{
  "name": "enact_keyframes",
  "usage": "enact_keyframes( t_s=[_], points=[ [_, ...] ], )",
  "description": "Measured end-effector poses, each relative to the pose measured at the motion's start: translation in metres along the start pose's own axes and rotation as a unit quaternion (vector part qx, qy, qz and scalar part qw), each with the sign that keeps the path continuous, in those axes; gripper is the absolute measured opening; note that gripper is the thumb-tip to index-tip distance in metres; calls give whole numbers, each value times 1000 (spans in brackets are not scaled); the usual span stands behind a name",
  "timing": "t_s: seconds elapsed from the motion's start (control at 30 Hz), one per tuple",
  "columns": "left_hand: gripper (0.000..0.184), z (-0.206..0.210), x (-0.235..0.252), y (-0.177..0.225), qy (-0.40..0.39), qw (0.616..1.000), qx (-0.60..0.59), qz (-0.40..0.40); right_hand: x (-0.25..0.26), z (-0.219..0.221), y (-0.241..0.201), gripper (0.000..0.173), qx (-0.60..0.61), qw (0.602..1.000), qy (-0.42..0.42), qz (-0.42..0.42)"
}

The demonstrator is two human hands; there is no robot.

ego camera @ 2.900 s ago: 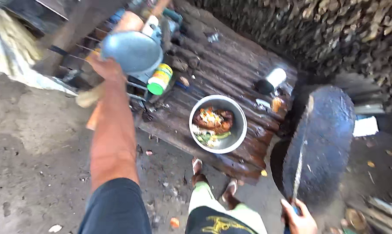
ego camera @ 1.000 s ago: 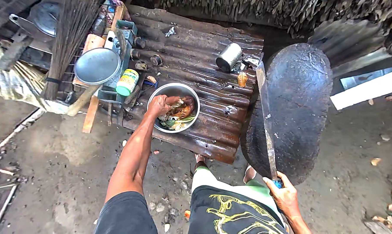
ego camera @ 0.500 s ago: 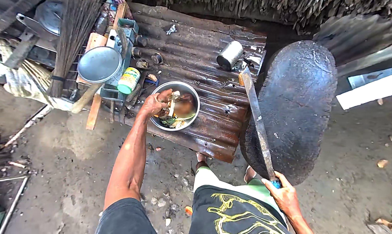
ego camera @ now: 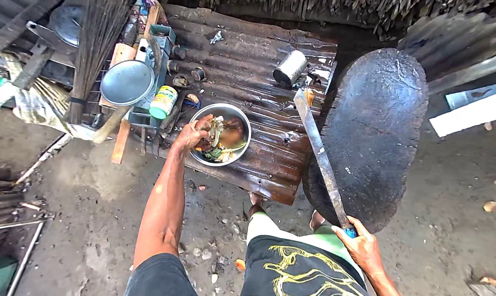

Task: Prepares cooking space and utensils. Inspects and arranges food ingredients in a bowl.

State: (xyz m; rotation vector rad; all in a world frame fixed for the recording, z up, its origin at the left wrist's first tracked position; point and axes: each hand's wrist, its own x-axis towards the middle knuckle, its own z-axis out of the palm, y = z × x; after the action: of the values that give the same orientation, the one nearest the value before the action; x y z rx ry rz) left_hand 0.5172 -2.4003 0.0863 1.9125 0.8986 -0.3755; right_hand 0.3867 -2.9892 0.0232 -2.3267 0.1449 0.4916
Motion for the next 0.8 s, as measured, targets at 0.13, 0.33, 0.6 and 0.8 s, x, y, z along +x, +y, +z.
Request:
enact_keyframes(
  t_s=[0.13,0.33,0.6,0.8],
  points=[
    [52,4,-7,-1,-21,993,-117,-23,8,-18,13,65,-99,994,33,35],
    [55,6,-1,-13,10,988,-151,11,34,-37,22,63,-142,987,23,70],
    [51,3,-6,-18,17,991,-124,48,34,-42,-1,69,-243,964,-38,97],
    [45,1,-8,-25,-6,980,-194,44,61,-63,-51,75,-343,919,-90,172]
  ],
)
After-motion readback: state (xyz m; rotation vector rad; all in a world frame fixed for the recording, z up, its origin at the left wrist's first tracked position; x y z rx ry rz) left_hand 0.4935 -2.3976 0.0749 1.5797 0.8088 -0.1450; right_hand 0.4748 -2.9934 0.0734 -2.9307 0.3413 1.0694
